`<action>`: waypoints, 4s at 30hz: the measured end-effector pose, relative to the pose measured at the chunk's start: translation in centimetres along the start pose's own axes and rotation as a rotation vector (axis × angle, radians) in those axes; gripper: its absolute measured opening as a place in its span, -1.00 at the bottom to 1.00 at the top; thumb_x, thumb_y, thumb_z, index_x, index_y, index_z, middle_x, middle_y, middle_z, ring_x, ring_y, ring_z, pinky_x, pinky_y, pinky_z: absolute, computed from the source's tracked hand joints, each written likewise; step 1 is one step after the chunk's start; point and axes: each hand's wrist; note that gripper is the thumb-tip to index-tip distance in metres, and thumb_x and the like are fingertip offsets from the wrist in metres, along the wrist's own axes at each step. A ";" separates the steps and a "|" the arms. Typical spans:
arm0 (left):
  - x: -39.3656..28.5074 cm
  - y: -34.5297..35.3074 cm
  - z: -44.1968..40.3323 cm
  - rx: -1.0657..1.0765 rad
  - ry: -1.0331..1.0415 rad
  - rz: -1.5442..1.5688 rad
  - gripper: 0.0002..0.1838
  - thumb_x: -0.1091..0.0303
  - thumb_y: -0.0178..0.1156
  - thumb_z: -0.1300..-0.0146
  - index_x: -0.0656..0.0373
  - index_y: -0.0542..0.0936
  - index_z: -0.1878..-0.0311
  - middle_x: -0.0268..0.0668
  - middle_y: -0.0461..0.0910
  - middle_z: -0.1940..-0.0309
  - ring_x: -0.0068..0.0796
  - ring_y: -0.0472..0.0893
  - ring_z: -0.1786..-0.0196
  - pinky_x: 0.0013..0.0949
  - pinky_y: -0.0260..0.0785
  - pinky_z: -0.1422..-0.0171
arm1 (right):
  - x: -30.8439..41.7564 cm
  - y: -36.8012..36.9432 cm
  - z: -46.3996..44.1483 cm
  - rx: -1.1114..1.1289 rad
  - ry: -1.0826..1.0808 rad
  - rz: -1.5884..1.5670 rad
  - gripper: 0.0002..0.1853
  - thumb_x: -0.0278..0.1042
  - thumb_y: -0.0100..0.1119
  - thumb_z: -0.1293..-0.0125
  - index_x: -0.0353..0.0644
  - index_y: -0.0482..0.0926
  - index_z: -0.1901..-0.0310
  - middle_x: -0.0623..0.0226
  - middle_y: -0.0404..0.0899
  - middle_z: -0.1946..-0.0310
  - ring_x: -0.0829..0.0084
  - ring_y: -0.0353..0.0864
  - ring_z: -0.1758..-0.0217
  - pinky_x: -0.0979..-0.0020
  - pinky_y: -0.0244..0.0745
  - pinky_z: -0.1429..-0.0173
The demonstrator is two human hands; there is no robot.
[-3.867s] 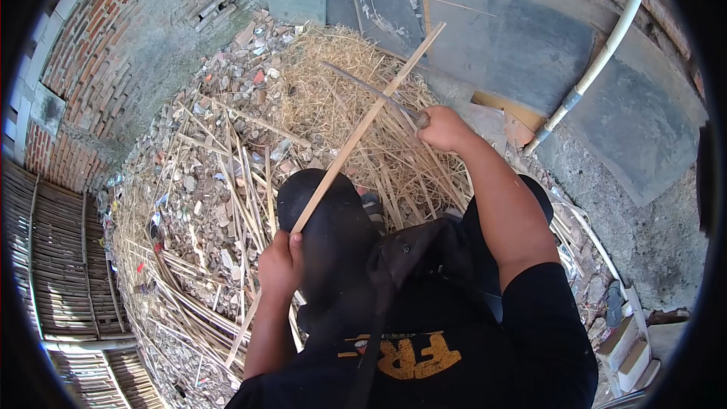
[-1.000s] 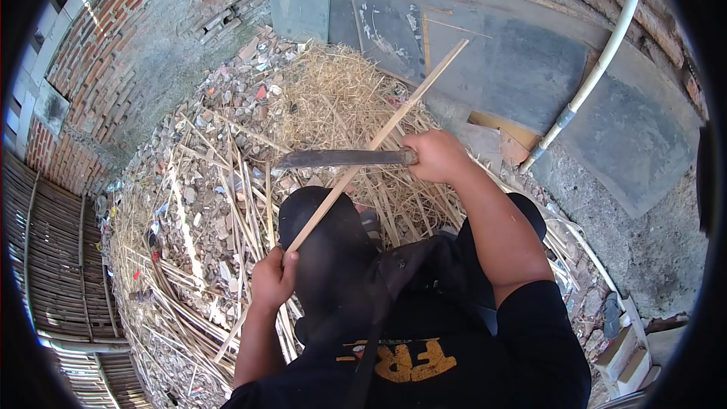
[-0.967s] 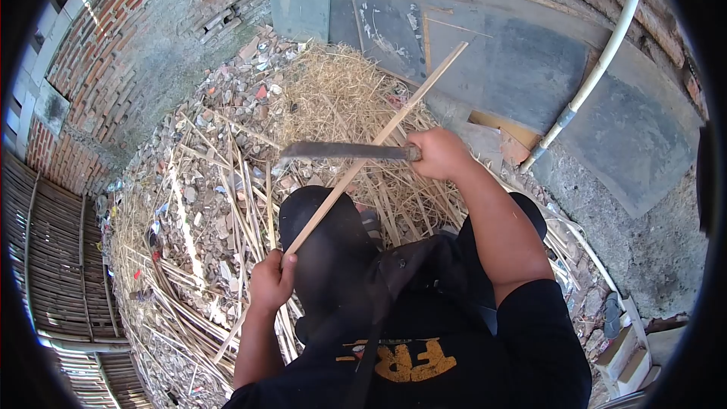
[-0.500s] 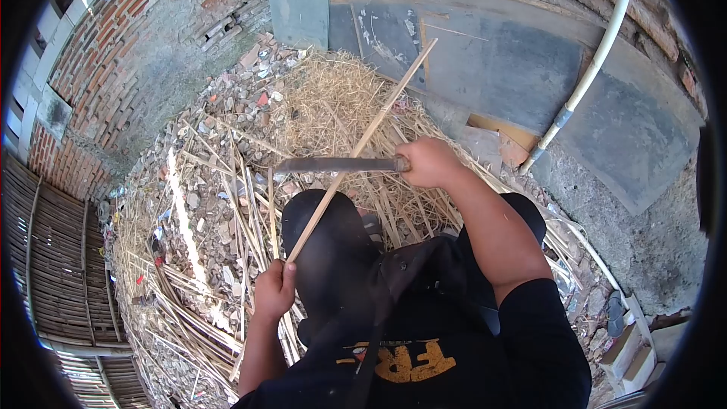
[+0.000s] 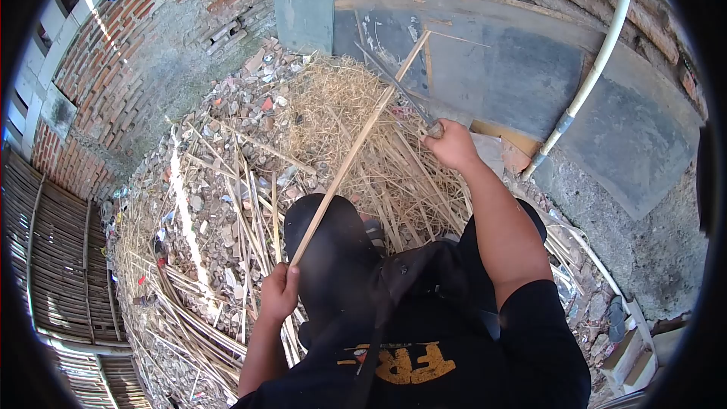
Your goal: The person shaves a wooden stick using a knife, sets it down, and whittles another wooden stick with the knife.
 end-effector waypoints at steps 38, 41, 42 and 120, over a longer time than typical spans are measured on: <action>27.2 -4.7 2.2 -0.487 -0.753 -0.061 -0.55 -0.01 0.21 -0.48 0.29 0.61 0.03 0.20 0.71 0.19 0.28 0.69 0.05 0.17 0.50 -0.09 | -1.6 -6.7 2.0 -0.212 -0.065 0.122 -0.69 -0.29 0.51 -0.23 -0.32 0.55 0.33 0.35 0.49 0.53 0.51 0.35 0.42 0.28 0.39 0.26; 28.6 -3.6 0.4 -0.590 -0.683 -0.178 -0.44 -0.04 0.28 -0.41 0.22 0.53 -0.24 0.18 0.62 -0.11 0.25 0.59 -0.22 0.18 0.42 -0.32 | -4.1 -10.8 4.2 -0.369 -0.066 0.128 -0.70 -0.31 0.48 -0.25 -0.28 0.52 0.36 0.42 0.43 0.55 0.53 0.29 0.43 0.28 0.37 0.28; 25.9 -4.2 -0.4 -0.469 -0.866 -0.272 -0.23 -0.07 0.34 -0.35 0.15 0.36 -0.48 0.13 0.41 -0.37 0.25 0.39 -0.44 0.21 0.23 -0.53 | -5.4 -11.7 5.2 -0.379 -0.021 0.150 -0.70 -0.31 0.48 -0.25 -0.29 0.52 0.35 0.41 0.45 0.54 0.53 0.31 0.42 0.28 0.38 0.27; -4.4 1.4 -15.6 -0.107 0.159 0.597 -0.86 0.38 0.24 -0.55 0.27 0.61 0.06 -0.44 0.60 0.38 -0.71 0.54 0.31 -0.51 0.40 0.17 | -34.3 0.4 24.0 0.266 0.674 0.277 -0.64 -0.13 0.31 -0.31 -0.28 0.72 0.07 -0.07 0.78 0.08 0.02 0.79 -0.04 0.08 0.64 -0.14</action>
Point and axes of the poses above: each hand's wrist, its own z-axis away from the middle knuckle, its own y-axis out of the palm, x = y × z
